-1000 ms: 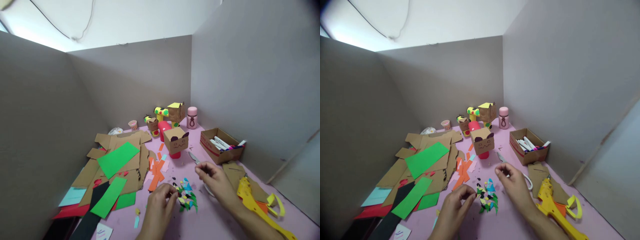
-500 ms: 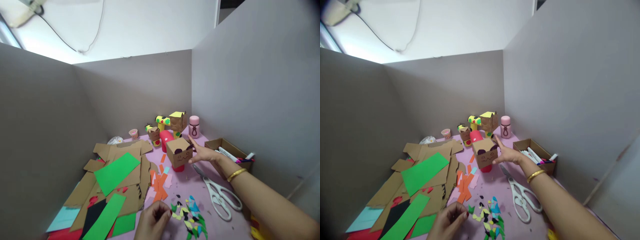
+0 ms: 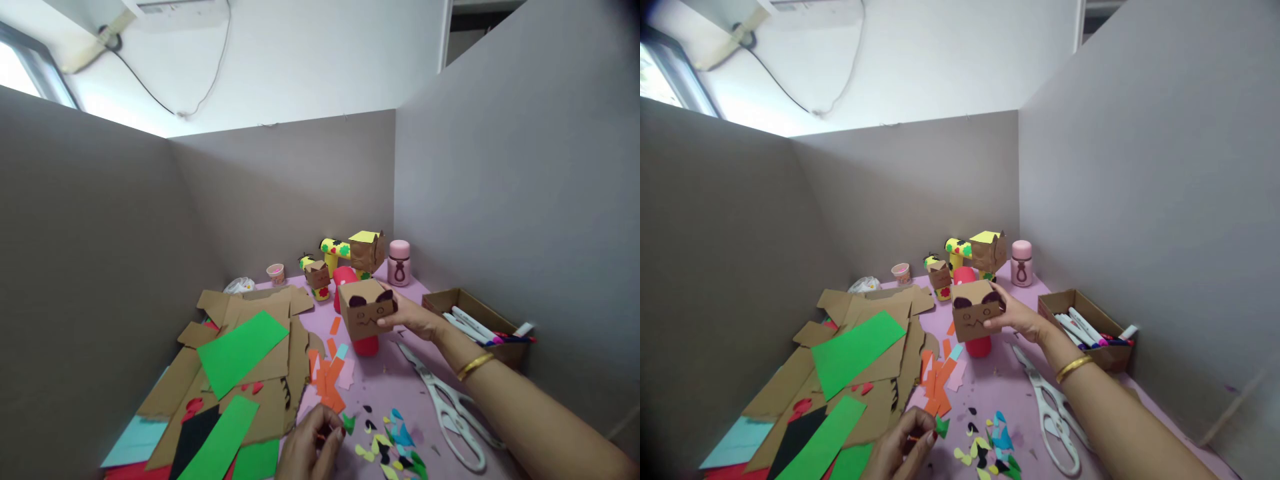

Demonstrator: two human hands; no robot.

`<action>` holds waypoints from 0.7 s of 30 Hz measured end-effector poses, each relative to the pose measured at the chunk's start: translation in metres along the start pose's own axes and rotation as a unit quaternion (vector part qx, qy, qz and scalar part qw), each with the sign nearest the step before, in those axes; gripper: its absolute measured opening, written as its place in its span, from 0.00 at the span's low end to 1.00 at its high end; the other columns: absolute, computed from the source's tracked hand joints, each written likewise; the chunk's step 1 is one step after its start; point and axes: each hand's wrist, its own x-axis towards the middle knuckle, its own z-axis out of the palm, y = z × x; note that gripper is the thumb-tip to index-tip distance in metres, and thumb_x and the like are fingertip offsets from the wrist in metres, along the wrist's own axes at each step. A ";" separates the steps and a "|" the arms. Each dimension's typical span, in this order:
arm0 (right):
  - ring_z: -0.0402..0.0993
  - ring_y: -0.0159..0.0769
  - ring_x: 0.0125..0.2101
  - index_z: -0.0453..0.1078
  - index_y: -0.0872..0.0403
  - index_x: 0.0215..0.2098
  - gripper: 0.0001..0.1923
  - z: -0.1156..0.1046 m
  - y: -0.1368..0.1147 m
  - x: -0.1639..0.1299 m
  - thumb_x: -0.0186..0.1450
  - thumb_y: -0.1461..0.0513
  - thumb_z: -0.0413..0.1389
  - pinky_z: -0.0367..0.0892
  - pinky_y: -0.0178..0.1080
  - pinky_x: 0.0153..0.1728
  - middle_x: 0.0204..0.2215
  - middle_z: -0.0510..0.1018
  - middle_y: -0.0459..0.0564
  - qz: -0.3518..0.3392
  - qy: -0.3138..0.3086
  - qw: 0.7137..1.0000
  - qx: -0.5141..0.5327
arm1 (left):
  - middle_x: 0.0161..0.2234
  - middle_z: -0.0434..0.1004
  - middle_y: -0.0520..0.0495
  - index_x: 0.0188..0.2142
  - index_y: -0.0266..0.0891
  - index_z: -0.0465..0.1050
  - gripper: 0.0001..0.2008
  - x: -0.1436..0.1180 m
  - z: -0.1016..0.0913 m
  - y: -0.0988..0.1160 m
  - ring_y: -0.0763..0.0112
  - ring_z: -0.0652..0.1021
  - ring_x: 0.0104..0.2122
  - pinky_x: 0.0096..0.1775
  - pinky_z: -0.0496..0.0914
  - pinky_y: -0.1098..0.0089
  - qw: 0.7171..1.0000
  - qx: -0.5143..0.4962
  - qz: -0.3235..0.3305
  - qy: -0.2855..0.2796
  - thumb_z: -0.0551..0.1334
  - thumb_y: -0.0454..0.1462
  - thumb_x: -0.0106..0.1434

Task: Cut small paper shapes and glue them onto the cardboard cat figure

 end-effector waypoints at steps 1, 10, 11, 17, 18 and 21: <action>0.71 0.43 0.47 0.67 0.50 0.52 0.37 0.004 -0.003 -0.001 0.44 0.67 0.69 0.64 0.43 0.47 0.46 0.78 0.50 -0.012 0.018 1.000 0.008 | 0.23 0.66 0.52 0.26 0.40 0.67 0.11 0.001 -0.003 0.008 0.70 0.67 0.24 0.29 0.61 0.73 1.000 0.025 0.012 0.008 0.55 0.42 0.61; 0.77 0.42 0.37 0.73 0.52 0.42 0.18 0.040 -0.046 -0.030 0.53 0.59 0.65 0.67 0.40 0.39 0.36 0.83 0.48 -0.052 0.108 0.984 0.131 | 0.26 0.70 0.52 0.26 0.41 0.66 0.08 0.022 -0.037 0.096 0.70 0.69 0.27 0.31 0.61 0.74 0.989 0.130 0.065 -0.035 0.55 0.36 0.62; 0.77 0.41 0.36 0.73 0.52 0.42 0.18 0.044 -0.049 -0.035 0.53 0.59 0.64 0.68 0.40 0.38 0.36 0.83 0.48 -0.053 0.117 0.980 0.150 | 0.26 0.69 0.53 0.27 0.41 0.67 0.08 0.022 -0.037 0.104 0.71 0.69 0.27 0.31 0.61 0.75 0.989 0.120 0.065 -0.054 0.55 0.36 0.62; 0.78 0.43 0.35 0.73 0.50 0.36 0.13 0.062 -0.049 -0.058 0.53 0.56 0.63 0.70 0.42 0.38 0.28 0.84 0.44 -0.054 0.190 0.948 0.251 | 0.23 0.69 0.55 0.26 0.39 0.71 0.05 0.019 -0.025 0.142 0.75 0.67 0.23 0.27 0.61 0.76 0.985 0.083 0.046 -0.147 0.59 0.33 0.58; 0.78 0.44 0.35 0.73 0.51 0.36 0.13 0.063 -0.049 -0.061 0.53 0.56 0.63 0.70 0.43 0.38 0.28 0.84 0.44 -0.054 0.198 0.943 0.261 | 0.22 0.69 0.55 0.26 0.39 0.72 0.05 0.018 -0.025 0.147 0.75 0.68 0.22 0.26 0.61 0.76 0.982 0.096 0.052 -0.151 0.59 0.33 0.57; 0.78 0.45 0.36 0.74 0.51 0.35 0.12 0.065 -0.047 -0.068 0.52 0.57 0.63 0.70 0.44 0.39 0.28 0.84 0.45 -0.056 0.211 0.932 0.289 | 0.22 0.72 0.55 0.27 0.40 0.75 0.06 0.019 -0.025 0.161 0.75 0.69 0.21 0.26 0.61 0.76 0.970 0.151 0.084 -0.170 0.60 0.32 0.57</action>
